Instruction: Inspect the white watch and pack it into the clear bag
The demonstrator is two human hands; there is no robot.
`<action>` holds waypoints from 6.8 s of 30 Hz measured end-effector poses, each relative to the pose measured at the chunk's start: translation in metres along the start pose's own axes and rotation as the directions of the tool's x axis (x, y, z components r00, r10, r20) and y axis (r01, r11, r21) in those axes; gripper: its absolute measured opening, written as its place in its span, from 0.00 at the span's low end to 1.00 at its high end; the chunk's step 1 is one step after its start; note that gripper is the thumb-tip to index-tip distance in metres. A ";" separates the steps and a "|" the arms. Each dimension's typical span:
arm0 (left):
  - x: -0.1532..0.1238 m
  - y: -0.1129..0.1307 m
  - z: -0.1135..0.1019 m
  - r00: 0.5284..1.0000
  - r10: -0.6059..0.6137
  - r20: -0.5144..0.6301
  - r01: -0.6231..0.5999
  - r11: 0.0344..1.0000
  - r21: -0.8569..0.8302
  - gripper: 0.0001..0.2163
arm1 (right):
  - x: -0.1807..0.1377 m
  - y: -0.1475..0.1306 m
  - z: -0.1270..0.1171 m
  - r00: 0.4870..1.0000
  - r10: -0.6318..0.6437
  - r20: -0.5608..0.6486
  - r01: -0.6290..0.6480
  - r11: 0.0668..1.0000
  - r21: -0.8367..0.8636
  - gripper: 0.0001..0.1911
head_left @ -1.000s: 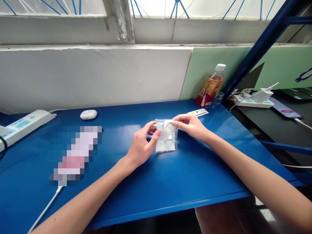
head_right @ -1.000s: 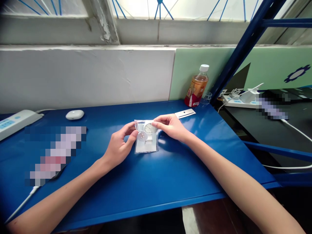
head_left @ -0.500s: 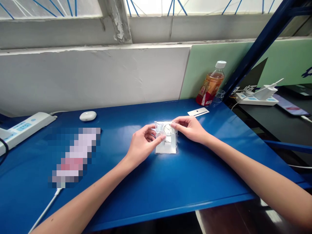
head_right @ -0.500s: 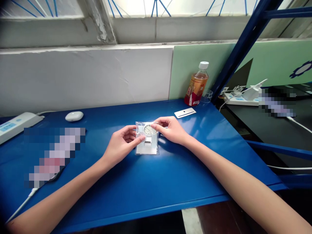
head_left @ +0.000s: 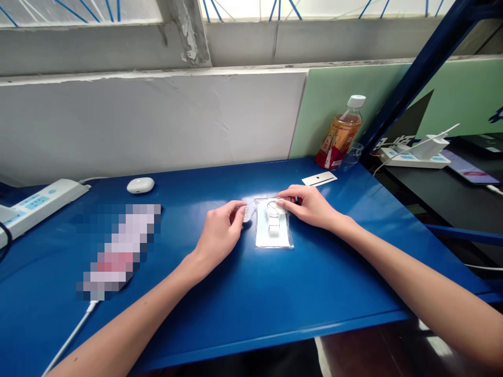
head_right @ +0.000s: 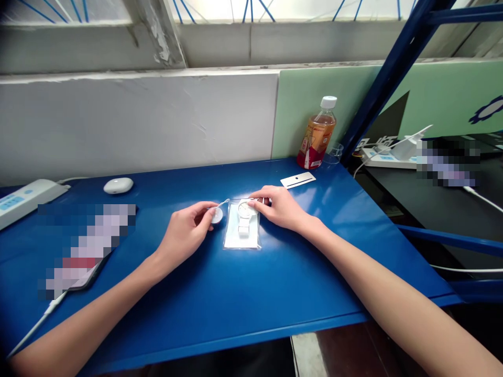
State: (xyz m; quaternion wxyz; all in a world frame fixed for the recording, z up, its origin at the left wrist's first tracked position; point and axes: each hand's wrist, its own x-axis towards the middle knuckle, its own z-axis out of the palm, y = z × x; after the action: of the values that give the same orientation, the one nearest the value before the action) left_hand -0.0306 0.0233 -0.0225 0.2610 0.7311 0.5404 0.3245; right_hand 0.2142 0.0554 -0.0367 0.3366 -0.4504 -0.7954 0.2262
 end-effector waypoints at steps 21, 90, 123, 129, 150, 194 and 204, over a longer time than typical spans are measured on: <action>-0.005 -0.009 0.003 0.915 0.282 0.288 -0.360 0.893 0.271 0.31 | -0.021 -0.020 -0.007 0.937 -0.192 0.291 0.293 0.886 -0.360 0.45; -0.002 -0.023 -0.018 0.866 0.158 0.474 -0.337 0.885 0.321 0.52 | -0.024 -0.004 -0.007 0.915 -0.068 0.398 0.188 0.944 -0.271 0.58; -0.002 -0.026 -0.029 0.872 0.219 0.438 -0.379 0.868 0.322 0.42 | -0.020 -0.007 -0.006 0.944 -0.165 0.285 0.235 0.945 -0.230 0.37; -0.001 -0.026 -0.031 0.876 0.207 0.435 -0.375 0.859 0.347 0.33 | -0.021 -0.007 -0.005 0.968 -0.209 0.139 0.237 0.942 -0.239 0.21; -0.002 -0.031 -0.021 0.877 0.237 0.417 -0.396 0.848 0.352 0.32 | -0.021 -0.007 -0.007 0.952 -0.201 0.231 0.241 0.957 -0.163 0.37; -0.001 -0.031 -0.025 0.891 0.187 0.413 -0.362 0.842 0.400 0.38 | -0.023 -0.001 -0.005 0.967 -0.093 0.235 0.142 0.969 -0.201 0.39; -0.001 -0.033 -0.024 0.901 0.209 0.381 -0.358 0.853 0.380 0.38 | -0.022 -0.002 -0.005 0.970 -0.092 0.227 0.139 0.969 -0.203 0.37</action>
State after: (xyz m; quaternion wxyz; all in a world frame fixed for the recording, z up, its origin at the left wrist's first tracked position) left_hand -0.0697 0.0329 -0.0312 0.1228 0.8866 0.4336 0.1039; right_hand 0.2251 0.0354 -0.0397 0.2095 -0.4100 -0.8721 0.1655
